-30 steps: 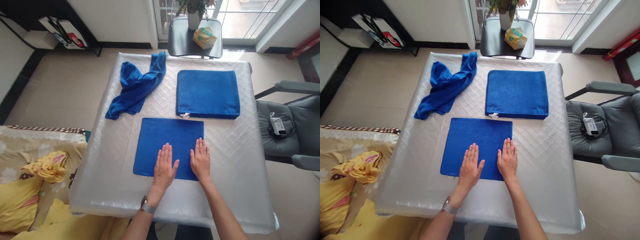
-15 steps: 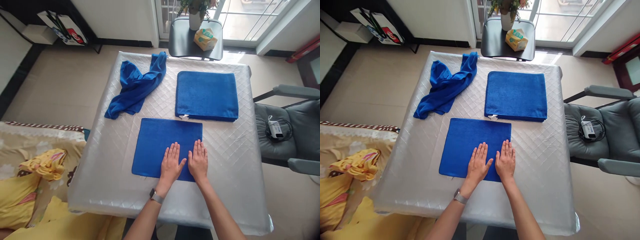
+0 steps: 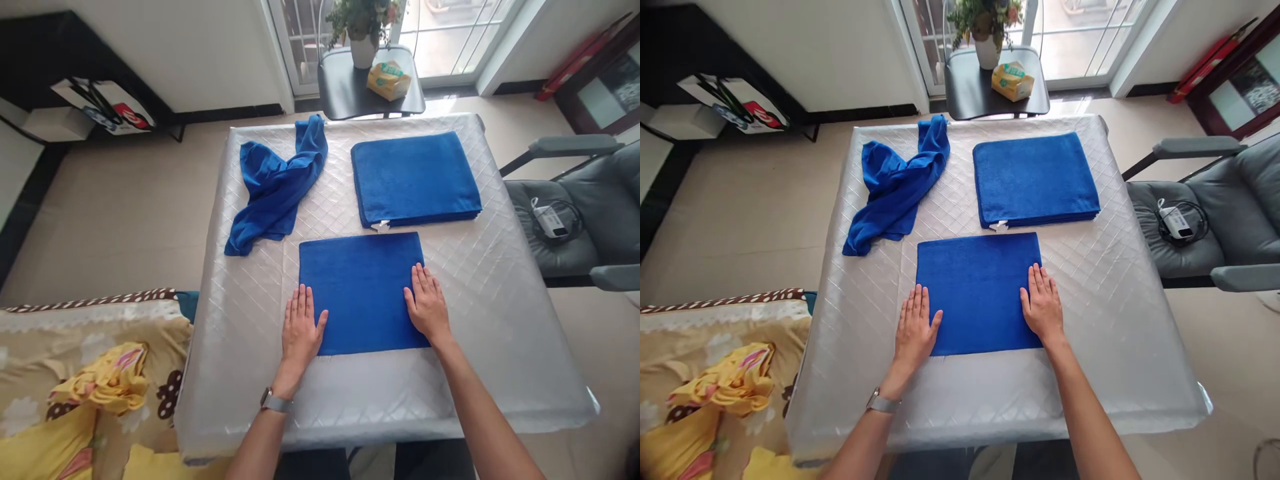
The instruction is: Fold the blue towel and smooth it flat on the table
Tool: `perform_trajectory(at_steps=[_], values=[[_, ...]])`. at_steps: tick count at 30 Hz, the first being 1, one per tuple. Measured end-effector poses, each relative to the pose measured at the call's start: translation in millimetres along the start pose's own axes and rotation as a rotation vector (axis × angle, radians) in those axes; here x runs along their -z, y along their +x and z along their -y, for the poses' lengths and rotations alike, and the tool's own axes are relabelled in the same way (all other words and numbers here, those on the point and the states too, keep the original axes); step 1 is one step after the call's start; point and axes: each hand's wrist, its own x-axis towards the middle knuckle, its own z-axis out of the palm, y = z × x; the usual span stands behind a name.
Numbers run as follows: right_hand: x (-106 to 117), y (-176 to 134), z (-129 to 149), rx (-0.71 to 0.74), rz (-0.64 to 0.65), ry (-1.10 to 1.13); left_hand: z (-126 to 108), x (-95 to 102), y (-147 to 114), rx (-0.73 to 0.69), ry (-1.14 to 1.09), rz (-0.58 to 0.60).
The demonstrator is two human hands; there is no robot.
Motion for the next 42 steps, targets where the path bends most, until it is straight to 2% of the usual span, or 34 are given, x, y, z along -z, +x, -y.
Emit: perform_trajectory(at_steps=[6,11,15,18,20,23,28,30,32,34,36,42], values=[[11,3,2,0.014,0.052,-0.044,-3,-0.5,1,0.007,-0.033,-0.002],[24,15,3,0.085,0.029,-0.065,1,-5.5,0,-0.011,-0.008,-0.003],[15,23,3,0.089,0.019,-0.032,3,-2.9,1,-0.011,0.008,0.02],[6,22,2,0.068,0.027,-0.003,-9,8.9,6,0.045,0.02,0.008],[3,22,2,0.069,0.03,0.004,-30,16.1,13,0.109,0.019,-0.033],[2,21,1,0.083,0.023,0.001,-81,16.7,27,0.104,-0.025,-0.079],[-5,19,-5,0.123,0.017,-0.009,-183,-8.9,50,-0.165,-0.118,-0.054],[-7,17,-8,0.149,0.02,-0.014,-209,-20.8,56,-0.209,-0.135,-0.034],[-7,16,-9,0.165,0.031,-0.007,-217,-29.4,58,-0.179,-0.134,-0.005],[-5,17,-8,0.143,0.04,0.008,-208,-33.0,58,-0.127,-0.114,0.026],[-1,19,-5,0.109,0.047,0.023,-184,-31.7,56,-0.085,-0.079,0.047],[7,22,2,0.071,0.056,0.02,-71,-11.4,50,0.03,0.031,0.016]])
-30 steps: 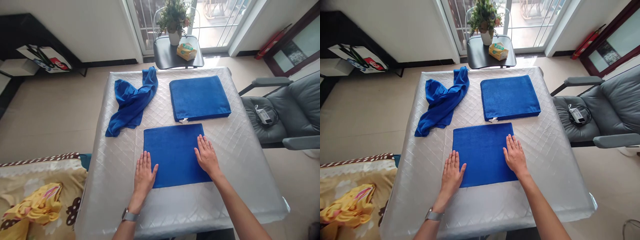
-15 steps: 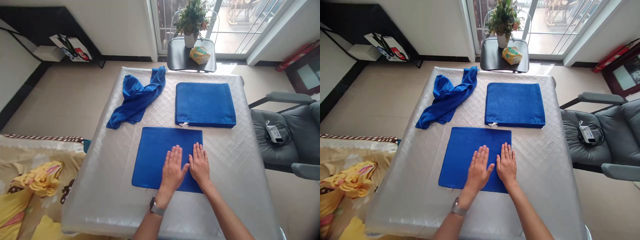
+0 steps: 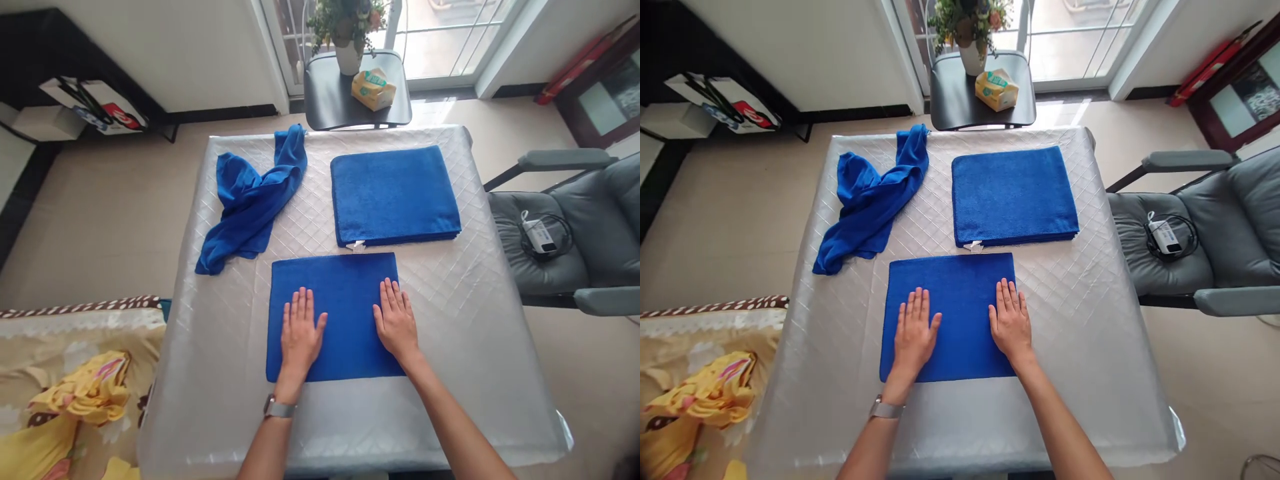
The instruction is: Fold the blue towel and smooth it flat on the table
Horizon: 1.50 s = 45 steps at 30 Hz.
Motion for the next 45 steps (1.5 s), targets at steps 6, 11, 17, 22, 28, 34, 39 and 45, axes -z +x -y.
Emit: perform_trajectory(at_steps=[6,11,17,22,28,34,39,45], values=[[-5,-1,-1,-0.009,-0.052,-0.033,80,4.5,0,0.02,-0.026,-0.087],[-3,-1,-3,0.007,-0.009,-0.054,81,2.1,-2,0.032,-0.045,-0.103],[8,16,-2,0.012,0.015,-0.047,76,9.2,0,0.065,-0.043,-0.046],[-1,26,-5,0.003,-0.019,-0.033,67,16.5,0,0.096,-0.062,-0.077],[-8,24,-8,0.01,-0.035,-0.029,-41,14.4,6,-0.066,-0.144,-0.117],[-10,22,-15,0.103,-0.041,-0.02,-131,-9.6,22,-0.327,-0.22,-0.027],[-5,24,-10,0.028,-0.022,-0.002,-88,-13.4,25,-0.138,-0.129,-0.004],[-1,25,-5,-0.004,0.001,0.01,6,1.1,19,0.002,-0.037,-0.033]])
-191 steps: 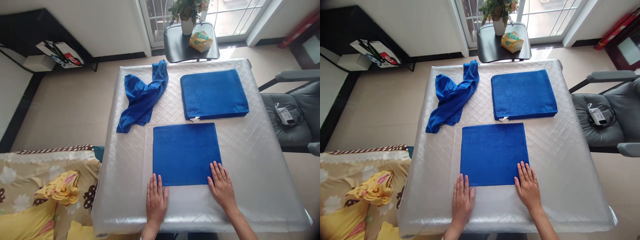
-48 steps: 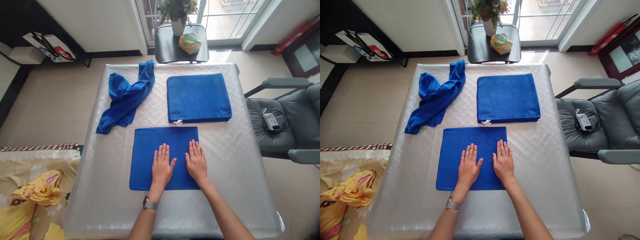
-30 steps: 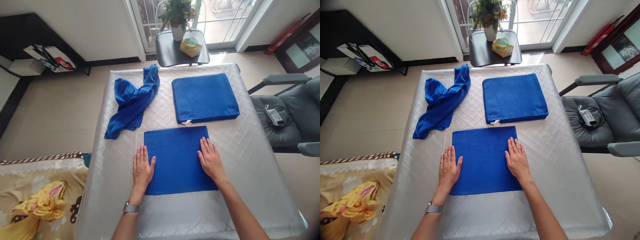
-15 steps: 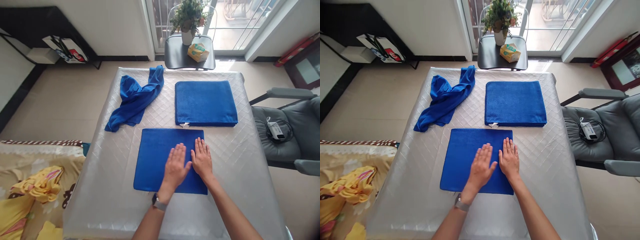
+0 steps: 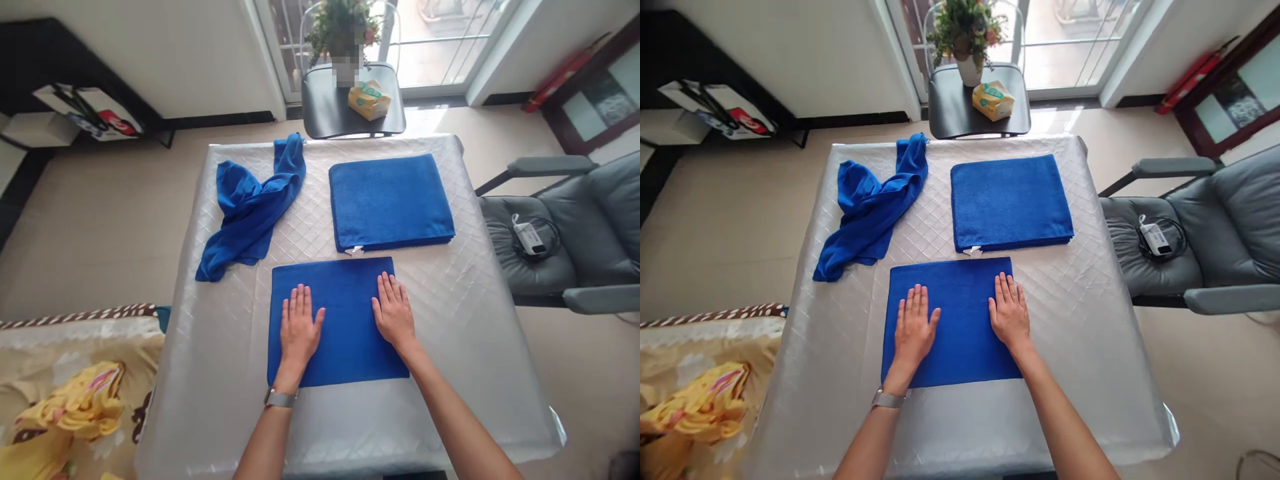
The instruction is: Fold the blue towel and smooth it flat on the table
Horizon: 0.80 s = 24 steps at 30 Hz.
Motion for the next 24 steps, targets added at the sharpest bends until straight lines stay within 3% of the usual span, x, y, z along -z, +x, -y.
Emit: perform_trajectory(at_steps=[4,8,15,20,24], values=[[-1,0,-1,-0.012,-0.021,-0.021,45,4.4,-5,0.022,-0.006,-0.031],[-1,-1,-1,0.004,-0.025,-0.041,60,4.3,-9,-0.009,-0.029,-0.043],[12,18,1,0.004,-0.038,-0.047,56,6.9,-8,-0.006,-0.022,-0.029],[4,42,-5,0.001,-0.032,-0.034,56,15.4,-6,0.034,-0.024,-0.029],[-3,45,-8,-0.004,-0.028,-0.034,21,25.2,1,0.108,-0.048,-0.112]])
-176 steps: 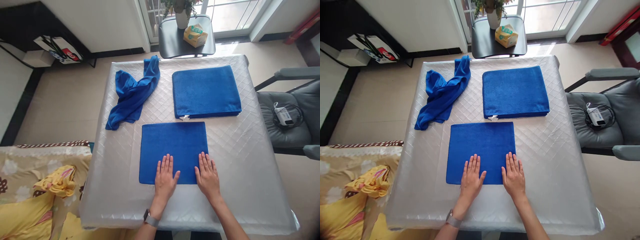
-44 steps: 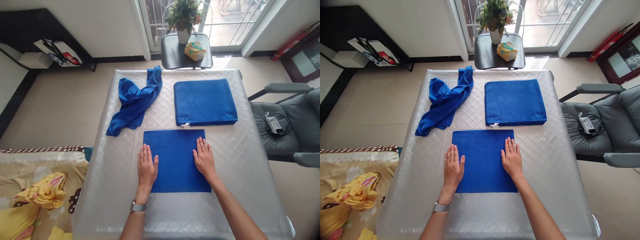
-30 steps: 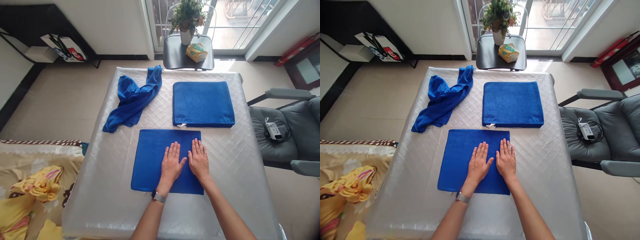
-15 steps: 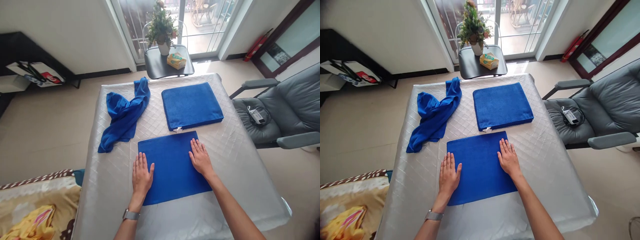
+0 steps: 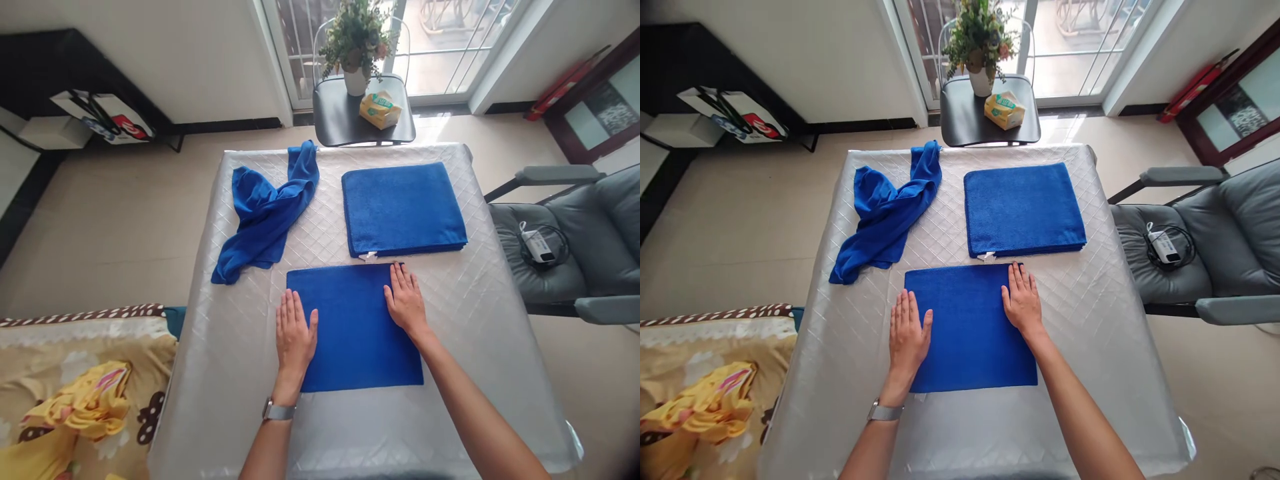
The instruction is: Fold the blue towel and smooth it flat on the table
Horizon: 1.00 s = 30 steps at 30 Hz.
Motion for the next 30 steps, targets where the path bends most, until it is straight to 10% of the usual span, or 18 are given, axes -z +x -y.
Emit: perform_trajectory(at_steps=[7,12,18,30], values=[[-1,-4,-5,0.042,0.009,-0.008,-138,-28.7,26,-0.443,-0.136,0.122],[-7,-8,-12,0.119,-0.03,-0.022,-169,-59.6,40,-0.449,-0.136,0.109],[-8,-4,-7,0.06,-0.074,0.019,-123,-56.7,45,-0.338,-0.047,0.103],[-6,-3,-2,-0.007,-0.059,0.02,40,-24.5,65,-0.199,0.069,0.061]])
